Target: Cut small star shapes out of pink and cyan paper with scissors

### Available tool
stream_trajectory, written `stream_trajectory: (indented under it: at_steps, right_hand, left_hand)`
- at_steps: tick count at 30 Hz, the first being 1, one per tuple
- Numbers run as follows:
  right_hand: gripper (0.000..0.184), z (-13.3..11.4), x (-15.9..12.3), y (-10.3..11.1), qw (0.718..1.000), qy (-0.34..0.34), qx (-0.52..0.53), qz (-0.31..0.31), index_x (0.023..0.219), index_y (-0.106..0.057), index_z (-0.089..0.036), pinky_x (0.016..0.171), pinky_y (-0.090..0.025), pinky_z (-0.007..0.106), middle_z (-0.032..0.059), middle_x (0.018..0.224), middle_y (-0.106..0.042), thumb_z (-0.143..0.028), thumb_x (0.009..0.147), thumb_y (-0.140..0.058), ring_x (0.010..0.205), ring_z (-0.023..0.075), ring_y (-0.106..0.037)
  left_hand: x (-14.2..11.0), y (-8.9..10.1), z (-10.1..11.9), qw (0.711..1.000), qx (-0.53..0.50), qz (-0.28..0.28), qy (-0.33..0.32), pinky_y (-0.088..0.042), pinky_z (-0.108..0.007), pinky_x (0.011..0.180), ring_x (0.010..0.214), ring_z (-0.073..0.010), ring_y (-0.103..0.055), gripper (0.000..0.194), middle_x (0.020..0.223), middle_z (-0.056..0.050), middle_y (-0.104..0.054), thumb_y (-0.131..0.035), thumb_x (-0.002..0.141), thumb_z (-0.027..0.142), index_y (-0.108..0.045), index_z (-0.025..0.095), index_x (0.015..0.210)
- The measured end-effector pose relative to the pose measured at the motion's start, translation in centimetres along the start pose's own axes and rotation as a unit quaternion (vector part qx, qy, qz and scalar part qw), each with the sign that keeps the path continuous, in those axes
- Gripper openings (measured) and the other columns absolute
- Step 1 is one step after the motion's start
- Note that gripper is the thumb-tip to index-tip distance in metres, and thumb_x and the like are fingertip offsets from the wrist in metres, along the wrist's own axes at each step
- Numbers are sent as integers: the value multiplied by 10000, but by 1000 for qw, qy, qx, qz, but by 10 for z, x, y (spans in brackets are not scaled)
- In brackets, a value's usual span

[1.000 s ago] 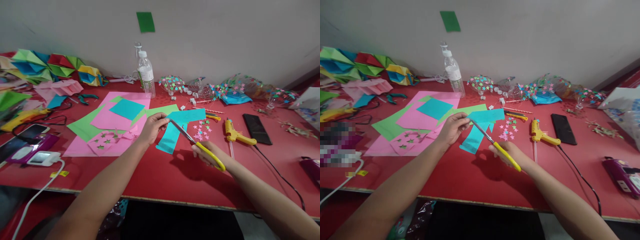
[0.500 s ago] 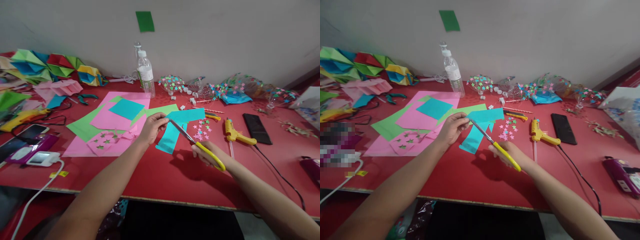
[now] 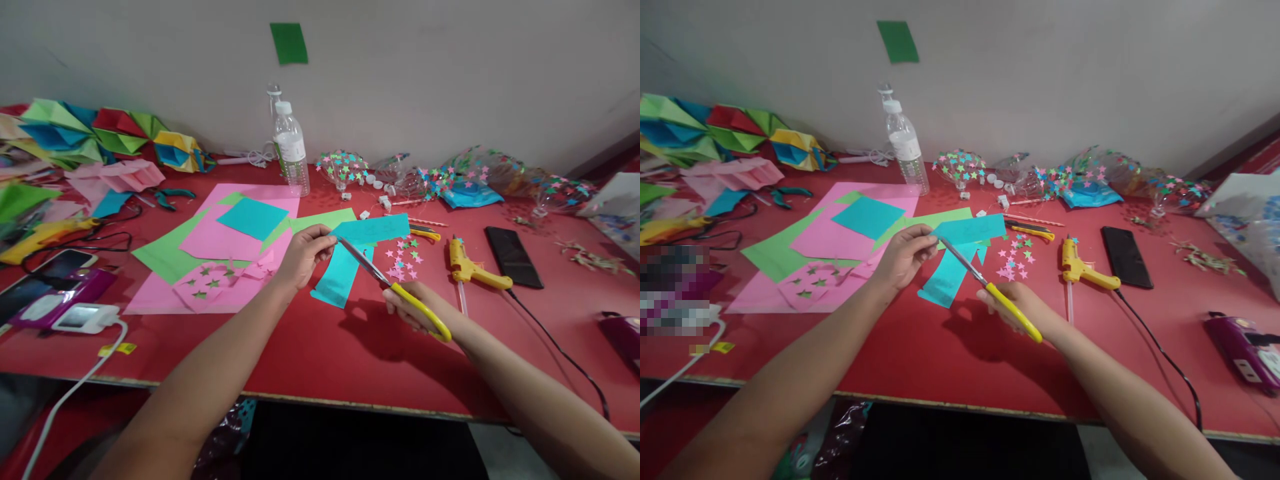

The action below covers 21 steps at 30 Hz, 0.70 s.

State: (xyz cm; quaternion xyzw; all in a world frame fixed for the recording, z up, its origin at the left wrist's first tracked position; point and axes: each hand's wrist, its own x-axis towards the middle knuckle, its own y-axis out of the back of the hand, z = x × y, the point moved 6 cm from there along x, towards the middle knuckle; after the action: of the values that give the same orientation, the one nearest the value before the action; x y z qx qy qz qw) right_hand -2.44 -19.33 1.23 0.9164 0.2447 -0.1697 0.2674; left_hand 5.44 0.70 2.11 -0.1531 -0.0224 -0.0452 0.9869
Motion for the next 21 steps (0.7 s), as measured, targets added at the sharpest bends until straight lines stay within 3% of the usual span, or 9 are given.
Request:
stream_trajectory:
  at_steps: [6, 17, 21]
  right_hand:
    - [417, 3, 1, 2, 1000, -13, -9, 15, 663, -488, -187, 347, -292, 178, -78, 377, -367, -524, 909, -483, 320, 60, -359]
    - [492, 0, 0, 2, 999, 31, -7, -17, 714, -529, -174, 381, -331, 201, -71, 420, -392, -640, 862, -471, 354, 64, -378]
    - [513, 0, -1, 3, 999, 39, -18, -17, 724, -538, -169, 395, -336, 205, -68, 430, -395, -662, 851, -474, 367, 66, -385]
  left_hand:
    - [0, 1, 0, 1000, 0, 2, 1, -317, -194, 463, 464, -51, -428, 142, 503, 50, -505, -708, 652, 223, -581, 172, 620]
    - [-1, -1, 1, 1000, -7, 4, 1, -322, -190, 467, 464, -48, -433, 128, 502, 53, -514, -705, 662, 212, -588, 171, 631]
    - [-2, -1, 1, 1000, 15, -9, -5, -385, -200, 516, 499, -61, -494, 110, 554, 33, -580, -682, 696, 225, -598, 169, 652]
